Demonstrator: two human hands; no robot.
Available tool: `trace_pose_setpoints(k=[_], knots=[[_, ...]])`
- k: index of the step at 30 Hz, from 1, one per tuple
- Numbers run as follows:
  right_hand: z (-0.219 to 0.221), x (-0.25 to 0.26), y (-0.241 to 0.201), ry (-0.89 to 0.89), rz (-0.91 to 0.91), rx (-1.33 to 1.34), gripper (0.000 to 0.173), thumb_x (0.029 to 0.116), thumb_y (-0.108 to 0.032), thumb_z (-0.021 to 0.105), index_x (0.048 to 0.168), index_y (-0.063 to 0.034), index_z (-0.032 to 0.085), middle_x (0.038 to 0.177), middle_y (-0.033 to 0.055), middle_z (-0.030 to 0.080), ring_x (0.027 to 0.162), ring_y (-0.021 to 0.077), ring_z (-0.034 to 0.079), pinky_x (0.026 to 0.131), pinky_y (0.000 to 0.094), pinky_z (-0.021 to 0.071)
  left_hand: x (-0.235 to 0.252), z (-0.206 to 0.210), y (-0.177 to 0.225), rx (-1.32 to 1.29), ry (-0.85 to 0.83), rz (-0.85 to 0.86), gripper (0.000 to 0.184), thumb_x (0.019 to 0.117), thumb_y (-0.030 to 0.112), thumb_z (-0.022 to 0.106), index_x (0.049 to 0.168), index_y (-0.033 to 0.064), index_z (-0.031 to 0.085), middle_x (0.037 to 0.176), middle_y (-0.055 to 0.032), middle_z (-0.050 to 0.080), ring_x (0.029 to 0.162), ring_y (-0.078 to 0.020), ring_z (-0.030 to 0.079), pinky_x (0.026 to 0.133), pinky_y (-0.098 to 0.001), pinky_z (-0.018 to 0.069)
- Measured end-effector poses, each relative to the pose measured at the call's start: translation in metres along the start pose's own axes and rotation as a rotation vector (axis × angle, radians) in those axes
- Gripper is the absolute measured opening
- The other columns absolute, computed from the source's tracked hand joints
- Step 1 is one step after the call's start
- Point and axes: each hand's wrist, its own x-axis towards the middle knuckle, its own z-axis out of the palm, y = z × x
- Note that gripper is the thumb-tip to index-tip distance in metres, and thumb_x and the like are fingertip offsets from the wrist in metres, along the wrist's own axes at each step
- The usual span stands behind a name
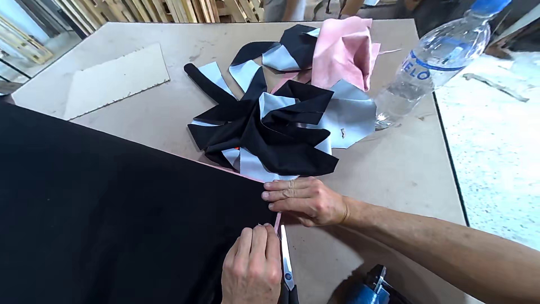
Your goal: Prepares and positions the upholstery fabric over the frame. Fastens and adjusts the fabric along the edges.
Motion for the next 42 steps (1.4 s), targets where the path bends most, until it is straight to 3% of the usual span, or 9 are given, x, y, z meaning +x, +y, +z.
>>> trace_pose_setpoints(k=[6,11,15,20,24,31,33,35,42], knots=[[-0.001,-0.018,-0.003,-0.089,0.067,-0.067,0.025,0.0984,-0.004,0.060,0.119,-0.0044,0.075,0.130,0.0088,0.071,0.134,0.0243,0.059,0.115,0.0342,0.0469,0.004,0.000,0.003,-0.002,-0.079,0.049,0.017,0.0907,0.005,0.062,0.095,0.0070,0.079,0.089,-0.0064,0.072,0.079,-0.0214,0.069,0.063,-0.0326,0.0537],[0.006,-0.031,-0.004,-0.155,0.190,-0.071,0.032,0.0976,-0.004,0.058,0.125,-0.0071,0.073,0.134,0.0062,0.069,0.136,0.0204,0.057,0.115,0.0296,0.0448,0.015,-0.009,0.001,-0.135,-0.243,0.073,0.018,0.0886,-0.002,0.060,0.095,0.0043,0.076,0.131,-0.0097,0.071,0.118,-0.0281,0.069,0.098,-0.0413,0.0567],[-0.019,-0.015,-0.037,-0.169,0.452,-0.074,0.029,0.1010,-0.006,0.055,0.122,-0.0088,0.075,0.133,0.0029,0.070,0.135,0.0172,0.058,0.114,0.0314,0.0470,0.023,-0.013,0.000,-0.201,-0.344,0.109,0.021,0.0907,-0.004,0.057,0.100,0.0011,0.075,0.129,-0.0139,0.071,0.117,-0.0282,0.070,0.096,-0.0389,0.0584],[-0.047,-0.078,-0.202,-0.059,1.084,-0.490,0.029,0.0919,-0.026,0.070,0.116,-0.0112,0.076,0.102,0.0086,0.076,0.093,0.0202,0.074,0.079,0.0366,0.0616,0.029,-0.019,0.008,-0.133,-0.447,0.162,0.023,0.0913,-0.005,0.058,0.107,-0.0011,0.074,0.132,-0.0162,0.069,0.118,-0.0297,0.069,0.092,-0.0382,0.0593],[-0.014,-0.117,-0.274,-0.420,1.511,-0.383,0.091,0.0821,-0.054,0.079,0.152,-0.0059,0.047,0.125,0.0279,0.064,0.112,0.0454,0.064,0.090,0.0584,0.0545,0.026,-0.013,0.012,-0.121,-0.419,0.191,0.022,0.0897,-0.006,0.058,0.103,-0.0011,0.075,0.127,-0.0171,0.070,0.105,-0.0285,0.073,0.083,-0.0358,0.0607],[-0.081,-0.035,-0.228,-0.453,1.842,-0.246,0.050,0.0842,-0.016,0.069,0.126,0.0098,0.063,0.101,0.0279,0.071,0.090,0.0393,0.070,0.082,0.0572,0.0533,0.024,-0.015,0.018,-0.123,-0.435,0.217,0.024,0.0899,-0.009,0.055,0.105,-0.0044,0.073,0.122,-0.0211,0.071,0.103,-0.0293,0.074,0.081,-0.0371,0.0604],[-0.119,-0.026,-0.206,-0.281,1.660,-0.289,0.040,0.0813,-0.029,0.076,0.101,0.0040,0.068,0.081,0.0122,0.070,0.072,0.0185,0.069,0.068,0.0408,0.0569,0.023,-0.016,0.020,-0.149,-0.476,0.216,0.026,0.0923,-0.012,0.052,0.108,-0.0068,0.072,0.121,-0.0233,0.070,0.107,-0.0315,0.072,0.085,-0.0395,0.0597],[-0.140,-0.016,-0.176,-0.183,1.367,-0.299,0.047,0.0802,-0.043,0.081,0.110,-0.0092,0.069,0.088,-0.0037,0.072,0.080,0.0051,0.071,0.070,0.0321,0.0628,0.022,-0.016,0.022,-0.148,-0.503,0.220,0.027,0.0932,-0.013,0.049,0.109,-0.0083,0.071,0.120,-0.0233,0.070,0.108,-0.0321,0.071,0.086,-0.0399,0.0592],[-0.127,0.054,-0.103,-0.388,1.121,-0.172,0.017,0.0861,-0.045,0.071,0.095,-0.0308,0.072,0.078,-0.0160,0.070,0.069,-0.0004,0.068,0.057,0.0235,0.0599,0.016,-0.010,0.026,-0.132,-0.441,0.191,0.026,0.0931,-0.013,0.049,0.106,-0.0087,0.071,0.119,-0.0222,0.071,0.100,-0.0301,0.072,0.082,-0.0365,0.0596]])
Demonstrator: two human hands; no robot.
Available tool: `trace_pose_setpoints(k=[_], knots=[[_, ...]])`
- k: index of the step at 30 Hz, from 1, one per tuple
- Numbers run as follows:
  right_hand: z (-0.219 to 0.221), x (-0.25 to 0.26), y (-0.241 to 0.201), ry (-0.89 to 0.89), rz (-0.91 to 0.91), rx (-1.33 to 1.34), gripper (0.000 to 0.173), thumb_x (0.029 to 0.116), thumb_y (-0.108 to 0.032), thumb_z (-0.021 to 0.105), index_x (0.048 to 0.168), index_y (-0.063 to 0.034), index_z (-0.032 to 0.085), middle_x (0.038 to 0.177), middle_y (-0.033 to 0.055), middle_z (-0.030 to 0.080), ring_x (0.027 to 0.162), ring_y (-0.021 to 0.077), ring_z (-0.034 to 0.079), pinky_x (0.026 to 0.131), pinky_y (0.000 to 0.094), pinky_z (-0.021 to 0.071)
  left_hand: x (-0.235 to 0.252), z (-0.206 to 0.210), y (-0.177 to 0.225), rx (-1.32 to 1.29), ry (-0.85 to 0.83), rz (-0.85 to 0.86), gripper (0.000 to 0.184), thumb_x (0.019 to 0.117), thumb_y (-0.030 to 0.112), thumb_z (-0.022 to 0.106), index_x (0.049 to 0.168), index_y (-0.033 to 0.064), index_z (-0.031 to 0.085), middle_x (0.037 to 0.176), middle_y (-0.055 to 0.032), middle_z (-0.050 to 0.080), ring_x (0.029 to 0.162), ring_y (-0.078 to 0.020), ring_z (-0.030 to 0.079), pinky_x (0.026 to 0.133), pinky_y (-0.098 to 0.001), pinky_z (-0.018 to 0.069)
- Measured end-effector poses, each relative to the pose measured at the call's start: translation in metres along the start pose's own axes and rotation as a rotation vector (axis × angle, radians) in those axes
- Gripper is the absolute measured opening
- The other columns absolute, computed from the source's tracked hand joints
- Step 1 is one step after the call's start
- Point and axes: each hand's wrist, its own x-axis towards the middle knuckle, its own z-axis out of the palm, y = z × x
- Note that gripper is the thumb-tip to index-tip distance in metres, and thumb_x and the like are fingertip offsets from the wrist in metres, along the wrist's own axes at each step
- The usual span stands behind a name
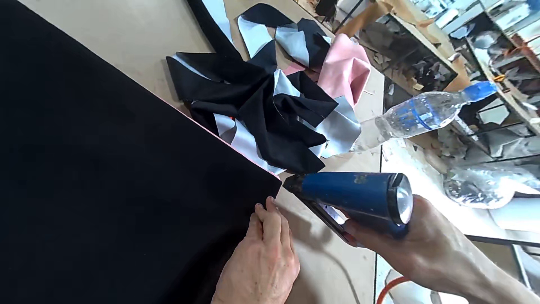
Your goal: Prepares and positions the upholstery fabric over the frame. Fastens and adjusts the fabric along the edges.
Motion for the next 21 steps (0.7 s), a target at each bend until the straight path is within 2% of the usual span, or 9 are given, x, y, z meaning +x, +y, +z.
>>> trace_pose_setpoints(k=[7,11,14,17,21], knots=[[0.012,0.004,0.004,-0.040,0.039,-0.001,0.016,0.0865,-0.045,0.070,0.093,-0.0304,0.072,0.077,-0.0154,0.069,0.068,-0.0004,0.068,0.056,0.0235,0.0587,0.000,0.002,-0.001,0.008,0.011,0.001,0.027,0.0938,-0.013,0.047,0.104,-0.0090,0.071,0.116,-0.0226,0.071,0.097,-0.0297,0.073,0.081,-0.0361,0.0594],[0.016,0.002,0.003,-0.045,0.031,-0.021,0.015,0.0868,-0.042,0.070,0.093,-0.0282,0.072,0.078,-0.0155,0.069,0.071,-0.0021,0.067,0.058,0.0232,0.0574,-0.001,0.000,-0.001,0.015,-0.010,0.015,0.026,0.0920,-0.014,0.049,0.103,-0.0089,0.071,0.118,-0.0228,0.071,0.100,-0.0296,0.073,0.082,-0.0360,0.0592],[0.018,-0.014,0.008,0.024,0.024,-0.081,0.020,0.0842,-0.044,0.072,0.094,-0.0265,0.072,0.078,-0.0155,0.068,0.071,-0.0032,0.067,0.057,0.0240,0.0571,-0.006,0.003,-0.001,-0.014,0.082,-0.049,0.024,0.0921,-0.012,0.051,0.099,-0.0054,0.073,0.119,-0.0192,0.072,0.102,-0.0280,0.073,0.081,-0.0353,0.0602],[0.023,-0.028,0.014,0.060,-0.003,-0.050,0.028,0.0810,-0.044,0.076,0.099,-0.0233,0.072,0.083,-0.0143,0.070,0.075,-0.0028,0.068,0.061,0.0247,0.0598,-0.015,0.005,-0.004,-0.056,0.201,-0.159,0.021,0.0922,-0.007,0.054,0.093,0.0005,0.073,0.109,-0.0149,0.072,0.092,-0.0272,0.071,0.069,-0.0356,0.0574],[0.033,-0.028,0.007,0.012,-0.002,0.008,0.028,0.0821,-0.043,0.077,0.100,-0.0228,0.072,0.084,-0.0119,0.071,0.076,-0.0022,0.069,0.062,0.0258,0.0599,-0.023,0.010,-0.003,-0.063,0.264,-0.206,0.020,0.0923,-0.001,0.056,0.097,0.0033,0.075,0.103,-0.0103,0.073,0.080,-0.0238,0.069,0.060,-0.0341,0.0519]])
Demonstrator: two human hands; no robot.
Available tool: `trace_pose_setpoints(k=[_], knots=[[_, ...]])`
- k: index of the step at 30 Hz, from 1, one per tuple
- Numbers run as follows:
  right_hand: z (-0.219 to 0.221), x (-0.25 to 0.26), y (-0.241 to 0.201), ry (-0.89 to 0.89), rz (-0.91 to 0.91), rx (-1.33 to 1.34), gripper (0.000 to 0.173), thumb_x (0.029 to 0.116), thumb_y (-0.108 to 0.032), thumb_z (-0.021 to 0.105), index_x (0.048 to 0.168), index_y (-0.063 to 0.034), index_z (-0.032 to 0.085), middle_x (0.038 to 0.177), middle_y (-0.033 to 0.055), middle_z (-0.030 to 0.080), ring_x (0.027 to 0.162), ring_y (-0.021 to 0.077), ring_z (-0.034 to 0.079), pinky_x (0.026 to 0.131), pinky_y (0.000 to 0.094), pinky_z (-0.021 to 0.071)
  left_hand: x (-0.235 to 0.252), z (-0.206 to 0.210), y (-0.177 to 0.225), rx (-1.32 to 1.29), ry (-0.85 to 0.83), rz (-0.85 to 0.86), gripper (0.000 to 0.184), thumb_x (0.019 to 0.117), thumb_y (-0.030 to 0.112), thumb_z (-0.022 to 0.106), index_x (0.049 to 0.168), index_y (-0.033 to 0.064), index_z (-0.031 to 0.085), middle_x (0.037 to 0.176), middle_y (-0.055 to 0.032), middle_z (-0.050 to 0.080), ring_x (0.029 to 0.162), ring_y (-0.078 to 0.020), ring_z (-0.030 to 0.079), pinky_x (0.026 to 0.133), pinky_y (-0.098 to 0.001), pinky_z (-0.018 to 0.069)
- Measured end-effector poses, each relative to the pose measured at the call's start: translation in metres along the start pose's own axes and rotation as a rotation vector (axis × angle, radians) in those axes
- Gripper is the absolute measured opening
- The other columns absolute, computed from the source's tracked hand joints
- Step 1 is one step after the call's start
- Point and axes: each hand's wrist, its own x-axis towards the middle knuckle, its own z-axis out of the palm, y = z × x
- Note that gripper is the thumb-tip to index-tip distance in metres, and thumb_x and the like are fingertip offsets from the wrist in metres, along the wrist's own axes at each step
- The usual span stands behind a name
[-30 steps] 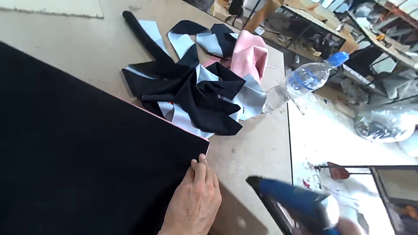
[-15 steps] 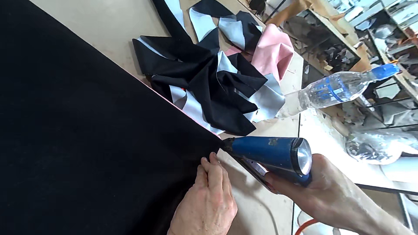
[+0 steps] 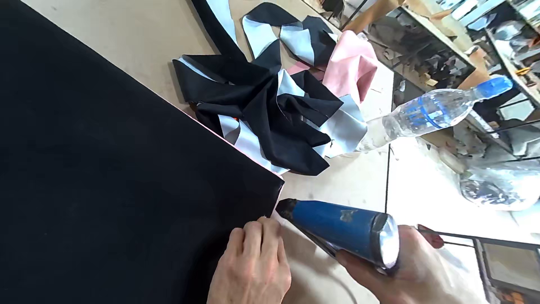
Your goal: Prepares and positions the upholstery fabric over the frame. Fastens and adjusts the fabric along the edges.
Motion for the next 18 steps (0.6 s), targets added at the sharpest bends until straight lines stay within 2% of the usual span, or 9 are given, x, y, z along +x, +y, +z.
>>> trace_pose_setpoints(k=[2,6,10,12,14,16,18], knots=[[0.003,0.002,-0.003,-0.014,0.008,0.010,0.027,0.0816,-0.043,0.076,0.099,-0.0231,0.072,0.082,-0.0120,0.071,0.074,-0.0026,0.068,0.061,0.0252,0.0590,-0.005,0.004,-0.002,-0.009,0.027,0.005,0.021,0.0944,0.000,0.055,0.100,0.0023,0.075,0.100,-0.0107,0.073,0.076,-0.0233,0.068,0.058,-0.0330,0.0507],[0.008,0.005,-0.006,-0.045,0.012,0.016,0.027,0.0808,-0.044,0.076,0.099,-0.0239,0.071,0.081,-0.0125,0.070,0.074,-0.0032,0.068,0.060,0.0245,0.0583,-0.009,0.006,-0.004,-0.035,0.077,0.026,0.021,0.0949,0.000,0.054,0.097,0.0011,0.075,0.094,-0.0110,0.072,0.073,-0.0223,0.067,0.056,-0.0310,0.0514],[0.011,-0.005,-0.004,-0.062,0.113,-0.029,0.025,0.0801,-0.046,0.075,0.090,-0.0231,0.072,0.073,-0.0105,0.068,0.066,0.0006,0.066,0.053,0.0303,0.0549,-0.008,0.003,-0.004,-0.081,0.057,0.009,0.021,0.0942,0.000,0.056,0.100,0.0025,0.076,0.093,-0.0107,0.073,0.076,-0.0230,0.069,0.058,-0.0311,0.0547],[0.010,-0.026,0.005,0.032,0.224,-0.092,0.031,0.0797,-0.049,0.075,0.092,-0.0210,0.071,0.072,-0.0095,0.066,0.063,0.0046,0.066,0.051,0.0349,0.0548,-0.018,-0.010,-0.005,-0.161,0.048,-0.058,0.020,0.0974,0.013,0.061,0.108,0.0046,0.075,0.093,-0.0096,0.072,0.077,-0.0229,0.069,0.060,-0.0319,0.0558],[0.011,-0.046,0.016,0.108,0.309,-0.178,0.042,0.0829,-0.054,0.069,0.104,-0.0175,0.070,0.071,-0.0062,0.064,0.062,0.0105,0.064,0.050,0.0401,0.0525,-0.047,-0.038,-0.009,-0.218,0.045,-0.164,0.041,0.0937,0.035,0.071,0.124,0.0070,0.072,0.101,-0.0115,0.073,0.081,-0.0242,0.070,0.065,-0.0345,0.0575],[0.020,-0.065,0.028,0.154,0.341,-0.287,0.052,0.0841,-0.055,0.063,0.117,-0.0158,0.069,0.071,-0.0022,0.064,0.059,0.0172,0.064,0.047,0.0456,0.0503,-0.079,-0.065,-0.011,-0.171,0.030,-0.255,0.055,0.0859,0.045,0.078,0.125,0.0061,0.072,0.108,-0.0164,0.073,0.087,-0.0282,0.071,0.071,-0.0377,0.0590],[0.034,-0.078,0.038,0.164,0.380,-0.345,0.058,0.0844,-0.052,0.062,0.130,-0.0152,0.066,0.077,0.0035,0.069,0.065,0.0257,0.068,0.052,0.0524,0.0527,-0.103,-0.076,-0.010,-0.089,-0.007,-0.330,0.064,0.0811,0.050,0.080,0.126,0.0046,0.071,0.111,-0.0183,0.072,0.091,-0.0302,0.070,0.074,-0.0391,0.0570]])
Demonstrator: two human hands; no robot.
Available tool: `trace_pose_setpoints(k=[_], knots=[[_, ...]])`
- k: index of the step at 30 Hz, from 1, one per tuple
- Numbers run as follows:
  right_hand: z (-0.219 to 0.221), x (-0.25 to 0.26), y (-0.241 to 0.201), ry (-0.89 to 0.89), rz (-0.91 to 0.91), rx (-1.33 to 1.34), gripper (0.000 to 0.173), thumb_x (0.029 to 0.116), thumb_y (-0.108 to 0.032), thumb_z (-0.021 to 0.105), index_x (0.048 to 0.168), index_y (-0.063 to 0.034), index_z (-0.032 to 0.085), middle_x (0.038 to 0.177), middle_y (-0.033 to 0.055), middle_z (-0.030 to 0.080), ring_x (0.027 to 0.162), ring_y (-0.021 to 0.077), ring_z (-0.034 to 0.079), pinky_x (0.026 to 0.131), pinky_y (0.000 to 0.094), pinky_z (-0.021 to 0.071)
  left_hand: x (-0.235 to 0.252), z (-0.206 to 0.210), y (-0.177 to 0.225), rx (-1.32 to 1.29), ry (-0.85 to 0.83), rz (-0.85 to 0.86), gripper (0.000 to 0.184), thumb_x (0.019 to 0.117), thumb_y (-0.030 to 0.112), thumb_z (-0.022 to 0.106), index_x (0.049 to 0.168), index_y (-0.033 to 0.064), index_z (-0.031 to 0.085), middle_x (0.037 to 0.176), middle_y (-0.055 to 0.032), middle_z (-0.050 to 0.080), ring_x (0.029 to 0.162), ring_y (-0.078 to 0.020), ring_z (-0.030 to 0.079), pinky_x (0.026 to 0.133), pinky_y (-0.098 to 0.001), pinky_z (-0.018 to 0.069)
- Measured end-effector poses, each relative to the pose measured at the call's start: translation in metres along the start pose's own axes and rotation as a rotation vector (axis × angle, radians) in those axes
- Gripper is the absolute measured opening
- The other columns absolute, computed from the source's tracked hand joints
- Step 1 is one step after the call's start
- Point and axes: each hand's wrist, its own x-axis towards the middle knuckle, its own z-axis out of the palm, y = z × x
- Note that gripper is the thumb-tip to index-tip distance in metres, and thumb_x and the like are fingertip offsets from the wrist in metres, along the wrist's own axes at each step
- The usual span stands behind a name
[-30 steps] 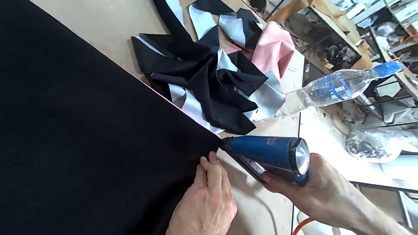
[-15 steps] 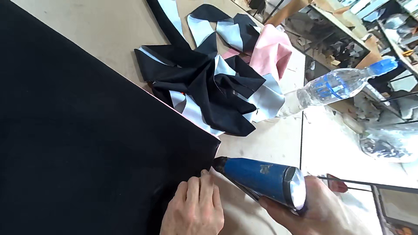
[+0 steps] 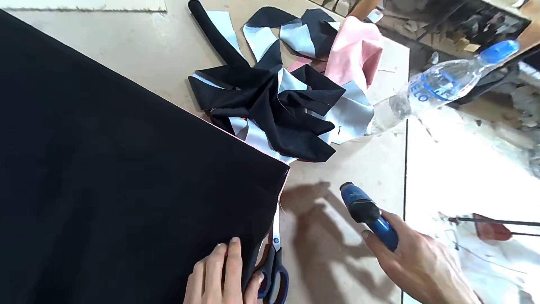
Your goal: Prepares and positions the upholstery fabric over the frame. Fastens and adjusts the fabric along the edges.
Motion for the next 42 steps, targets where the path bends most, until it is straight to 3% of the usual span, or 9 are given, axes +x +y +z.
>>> trace_pose_setpoints(k=[4,7,15,21,24,30,34,37,42], knots=[[0.031,-0.015,0.004,-0.034,0.068,0.024,0.067,0.0819,-0.043,0.073,0.140,-0.0116,0.060,0.096,0.0142,0.074,0.082,0.0373,0.072,0.066,0.0615,0.0558,-0.018,-0.012,0.002,0.029,-0.021,-0.067,0.041,0.0855,0.028,0.079,0.119,0.0050,0.076,0.100,-0.0144,0.072,0.087,-0.0265,0.069,0.074,-0.0345,0.0576],[0.031,-0.022,-0.002,-0.058,0.065,0.073,0.055,0.0889,-0.042,0.072,0.133,-0.0094,0.065,0.118,0.0185,0.067,0.090,0.0390,0.070,0.071,0.0608,0.0560,-0.018,-0.022,0.000,0.058,0.061,-0.009,0.022,0.0844,0.009,0.071,0.104,0.0053,0.081,0.085,-0.0098,0.074,0.077,-0.0234,0.072,0.065,-0.0322,0.0592],[0.044,-0.037,-0.066,-0.011,-0.163,0.322,0.039,0.0971,-0.038,0.063,0.125,-0.0118,0.071,0.121,0.0120,0.071,0.108,0.0287,0.071,0.089,0.0490,0.0588,-0.003,0.002,-0.001,0.205,0.081,0.160,0.011,0.0868,0.009,0.066,0.079,0.0112,0.074,0.078,-0.0044,0.065,0.074,-0.0208,0.066,0.056,-0.0303,0.0527],[0.090,-0.029,-0.155,0.108,-0.435,0.526,0.032,0.0970,-0.028,0.058,0.123,-0.0199,0.074,0.118,0.0059,0.073,0.106,0.0214,0.072,0.086,0.0390,0.0601,-0.015,0.007,-0.003,0.254,-0.005,0.208,0.015,0.0833,0.002,0.067,0.089,0.0090,0.079,0.084,-0.0065,0.068,0.079,-0.0225,0.069,0.060,-0.0306,0.0564],[0.102,-0.015,-0.168,0.096,-0.615,0.506,0.037,0.1016,-0.019,0.051,0.134,-0.0217,0.070,0.142,0.0003,0.064,0.137,0.0199,0.056,0.112,0.0399,0.0487,-0.015,0.005,-0.004,0.253,-0.034,0.218,0.013,0.0826,0.002,0.068,0.088,0.0087,0.078,0.086,-0.0076,0.069,0.082,-0.0240,0.070,0.064,-0.0331,0.0576],[0.111,-0.014,-0.169,0.062,-0.688,0.458,0.040,0.1005,-0.016,0.052,0.136,-0.0212,0.068,0.149,-0.0039,0.058,0.145,0.0180,0.046,0.118,0.0393,0.0419,-0.059,-0.027,-0.014,0.284,-0.047,-0.072,0.057,0.0847,0.034,0.072,0.133,0.0049,0.066,0.117,-0.0161,0.069,0.098,-0.0321,0.069,0.073,-0.0443,0.0575],[0.100,-0.025,-0.169,0.125,-0.695,0.456,0.039,0.1005,-0.019,0.054,0.137,-0.0219,0.068,0.151,-0.0049,0.056,0.148,0.0170,0.041,0.119,0.0371,0.0397,-0.078,-0.047,-0.020,0.323,-0.081,-0.139,0.027,0.0886,0.012,0.070,0.113,0.0059,0.078,0.100,-0.0124,0.073,0.090,-0.0288,0.071,0.072,-0.0415,0.0586],[0.094,-0.031,-0.170,0.172,-0.673,0.488,0.039,0.1004,-0.022,0.056,0.137,-0.0199,0.067,0.151,-0.0031,0.056,0.148,0.0171,0.042,0.120,0.0368,0.0390,-0.069,-0.055,-0.028,0.355,0.020,-0.062,0.009,0.0868,0.014,0.069,0.089,0.0109,0.077,0.084,-0.0063,0.069,0.081,-0.0247,0.069,0.067,-0.0377,0.0564],[0.104,-0.053,-0.181,0.325,-0.554,0.621,0.029,0.0932,-0.024,0.065,0.117,-0.0130,0.077,0.129,0.0045,0.071,0.127,0.0207,0.063,0.107,0.0364,0.0526,-0.068,-0.055,-0.026,0.370,0.110,0.104,0.006,0.0802,0.005,0.069,0.078,0.0106,0.071,0.076,-0.0064,0.064,0.074,-0.0256,0.065,0.061,-0.0384,0.0511]])
